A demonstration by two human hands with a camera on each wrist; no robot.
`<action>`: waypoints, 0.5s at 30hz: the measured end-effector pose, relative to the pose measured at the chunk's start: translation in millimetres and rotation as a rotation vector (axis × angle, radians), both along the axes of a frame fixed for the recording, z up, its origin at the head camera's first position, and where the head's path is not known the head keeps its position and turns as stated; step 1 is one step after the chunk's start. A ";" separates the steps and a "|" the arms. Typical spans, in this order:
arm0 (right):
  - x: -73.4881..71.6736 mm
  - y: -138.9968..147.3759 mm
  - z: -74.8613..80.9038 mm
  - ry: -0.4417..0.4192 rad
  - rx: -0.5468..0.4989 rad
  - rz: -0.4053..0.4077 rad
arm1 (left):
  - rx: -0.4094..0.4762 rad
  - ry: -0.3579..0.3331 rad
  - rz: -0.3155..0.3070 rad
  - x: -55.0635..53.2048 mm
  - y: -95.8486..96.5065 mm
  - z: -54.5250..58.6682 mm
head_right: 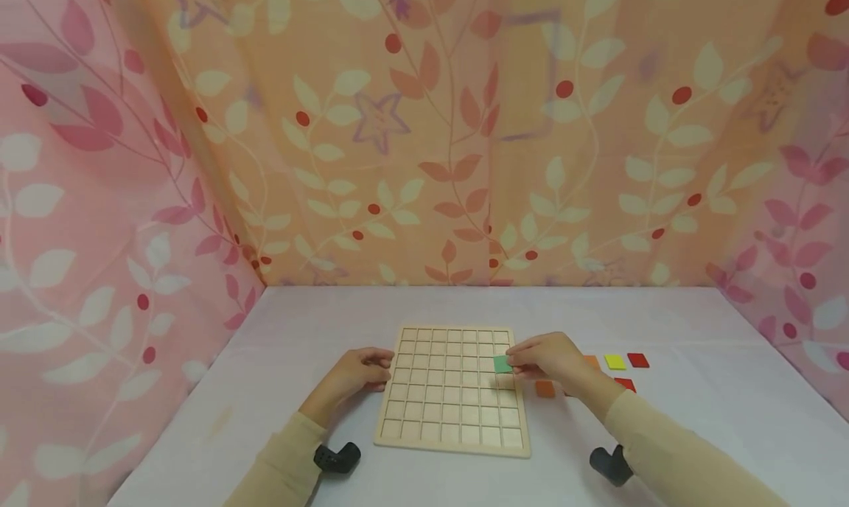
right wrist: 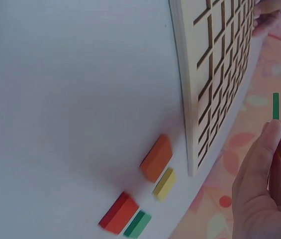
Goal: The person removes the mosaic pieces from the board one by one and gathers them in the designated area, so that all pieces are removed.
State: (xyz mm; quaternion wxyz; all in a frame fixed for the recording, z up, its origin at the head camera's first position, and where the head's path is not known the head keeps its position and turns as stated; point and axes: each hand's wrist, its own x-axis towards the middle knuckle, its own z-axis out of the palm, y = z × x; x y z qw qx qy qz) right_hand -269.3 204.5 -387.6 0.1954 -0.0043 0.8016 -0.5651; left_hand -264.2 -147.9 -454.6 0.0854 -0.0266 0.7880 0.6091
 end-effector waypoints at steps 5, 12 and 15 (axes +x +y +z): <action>1.8 19.4 0.9 0.003 0.064 0.001 | 0.002 0.006 -0.008 0.9 -0.5 -1.5; 3.2 41.8 5.9 -0.010 0.061 0.003 | -0.003 -0.002 -0.004 0.5 -0.3 -2.2; 4.6 50.1 7.6 -0.007 0.073 0.017 | -0.002 -0.003 -0.002 0.2 -0.4 -1.6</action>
